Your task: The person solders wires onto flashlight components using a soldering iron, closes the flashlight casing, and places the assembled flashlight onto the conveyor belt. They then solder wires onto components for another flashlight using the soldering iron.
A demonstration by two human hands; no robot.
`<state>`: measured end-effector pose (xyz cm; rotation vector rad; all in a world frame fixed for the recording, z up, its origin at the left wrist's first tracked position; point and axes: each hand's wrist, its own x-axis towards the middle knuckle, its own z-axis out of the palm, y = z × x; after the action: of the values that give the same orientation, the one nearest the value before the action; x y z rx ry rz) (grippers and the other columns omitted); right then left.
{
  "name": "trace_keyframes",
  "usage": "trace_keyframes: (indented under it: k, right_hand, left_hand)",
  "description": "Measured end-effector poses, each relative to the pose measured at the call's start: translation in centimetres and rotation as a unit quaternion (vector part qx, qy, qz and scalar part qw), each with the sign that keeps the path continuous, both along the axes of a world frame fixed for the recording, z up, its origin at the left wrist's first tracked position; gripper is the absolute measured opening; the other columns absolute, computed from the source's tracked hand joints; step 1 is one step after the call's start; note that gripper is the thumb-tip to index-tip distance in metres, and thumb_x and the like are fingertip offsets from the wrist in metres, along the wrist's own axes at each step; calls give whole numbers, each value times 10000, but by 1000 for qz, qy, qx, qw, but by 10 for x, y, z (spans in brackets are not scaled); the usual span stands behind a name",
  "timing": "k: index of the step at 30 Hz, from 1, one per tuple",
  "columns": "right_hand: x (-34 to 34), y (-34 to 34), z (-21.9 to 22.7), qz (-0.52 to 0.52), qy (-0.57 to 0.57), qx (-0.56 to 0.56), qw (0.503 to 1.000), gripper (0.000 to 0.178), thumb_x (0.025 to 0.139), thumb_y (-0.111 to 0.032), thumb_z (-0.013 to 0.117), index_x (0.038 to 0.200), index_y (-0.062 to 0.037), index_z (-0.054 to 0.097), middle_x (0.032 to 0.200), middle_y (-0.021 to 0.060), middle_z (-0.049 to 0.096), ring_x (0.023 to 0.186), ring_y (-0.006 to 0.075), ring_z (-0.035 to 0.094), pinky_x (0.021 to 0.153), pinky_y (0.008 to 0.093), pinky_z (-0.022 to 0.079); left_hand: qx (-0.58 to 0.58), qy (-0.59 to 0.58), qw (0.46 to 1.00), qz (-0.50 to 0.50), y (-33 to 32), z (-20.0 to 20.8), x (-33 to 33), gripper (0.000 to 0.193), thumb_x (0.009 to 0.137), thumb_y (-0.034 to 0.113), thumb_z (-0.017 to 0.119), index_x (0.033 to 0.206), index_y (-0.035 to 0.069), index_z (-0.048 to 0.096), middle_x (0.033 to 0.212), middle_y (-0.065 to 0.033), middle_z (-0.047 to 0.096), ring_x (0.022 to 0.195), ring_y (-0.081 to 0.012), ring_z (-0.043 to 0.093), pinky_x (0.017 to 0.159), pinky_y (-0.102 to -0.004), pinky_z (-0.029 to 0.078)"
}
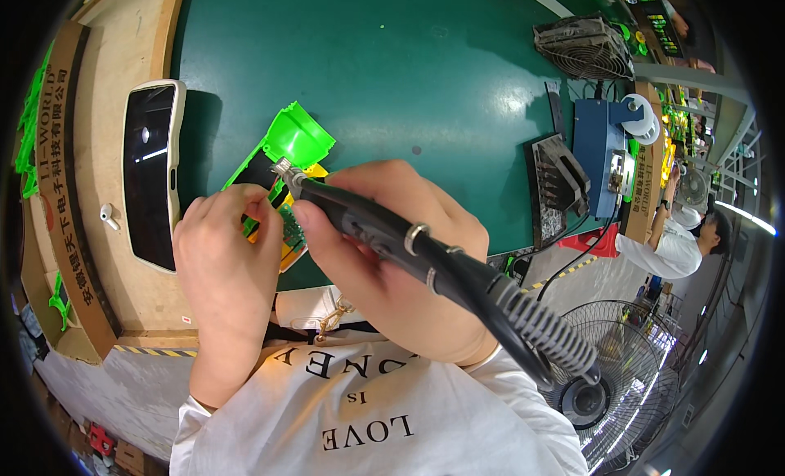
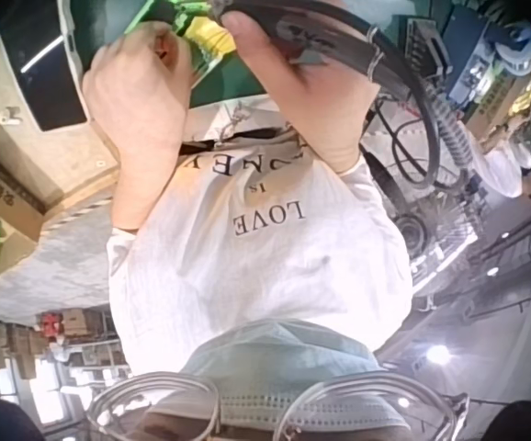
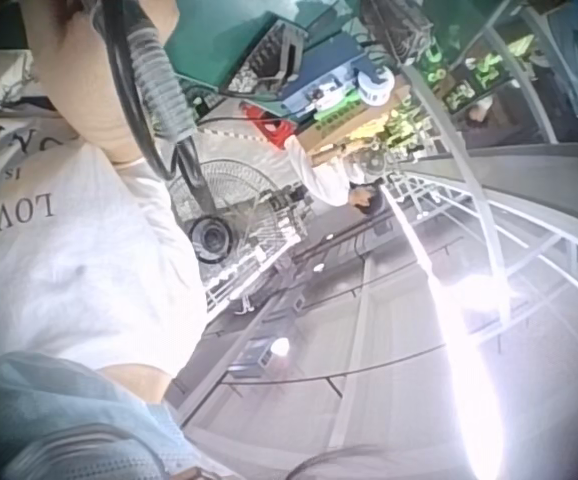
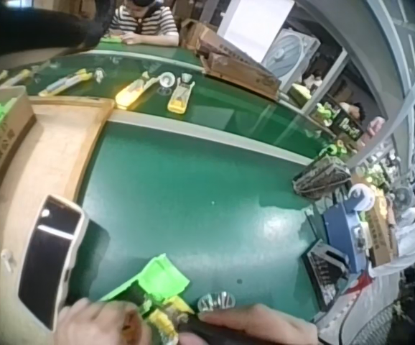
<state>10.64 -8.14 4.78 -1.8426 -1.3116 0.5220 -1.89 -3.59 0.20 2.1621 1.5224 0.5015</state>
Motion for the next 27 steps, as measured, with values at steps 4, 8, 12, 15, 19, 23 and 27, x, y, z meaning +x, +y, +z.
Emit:
trace_keyframes:
  k: [4,8,12,15,19,23,27]
  right_hand:
    - [0,1,0,2,-1,-14,1000,157,695,-106,685,771,-28,571,586,45,549,454,104,511,429,214,408]
    - [-2,-2,5,-6,21,-55,998,170,703,-39,658,832,24,567,740,40,568,583,47,464,519,171,367]
    - [-3,-2,6,-5,18,-54,998,172,701,-39,659,833,23,567,738,40,569,583,48,462,523,172,367]
    - [-3,-3,5,-6,15,-50,999,171,699,-34,657,833,22,568,737,39,570,584,48,461,525,171,366]
    - [-2,-3,4,4,12,-38,999,166,697,-27,654,833,20,571,737,38,573,580,46,459,523,171,362]
    - [0,-3,4,10,6,-27,1000,159,697,-25,652,829,19,573,737,37,574,576,45,457,519,171,359]
    - [0,-2,3,7,1,-32,999,149,699,-24,650,820,18,575,734,37,572,571,44,452,516,170,355]
  left_hand:
    - [-1,-1,1000,0,0,0,0,60,640,56,599,681,52,555,626,-68,544,609,-229,503,569,-338,362]
    - [-10,-1,1000,-2,1,4,1,60,641,26,597,693,28,569,645,-84,560,610,-247,513,586,-340,397]
    - [-16,-3,1000,-5,1,4,1,62,636,21,597,691,25,568,646,-90,560,611,-251,514,586,-341,397]
    - [-16,-3,1000,-6,1,5,1,61,635,20,597,689,23,568,647,-94,562,612,-255,516,586,-342,399]
    - [-18,2,1000,-8,2,5,0,59,635,18,596,686,20,567,647,-99,563,615,-259,519,586,-346,401]
    - [-16,8,1000,-7,2,6,2,57,636,19,596,684,19,566,645,-101,562,610,-261,519,582,-349,403]
    - [-9,13,1000,-6,1,2,2,48,638,40,598,662,34,557,621,-86,550,603,-248,512,569,-348,382]
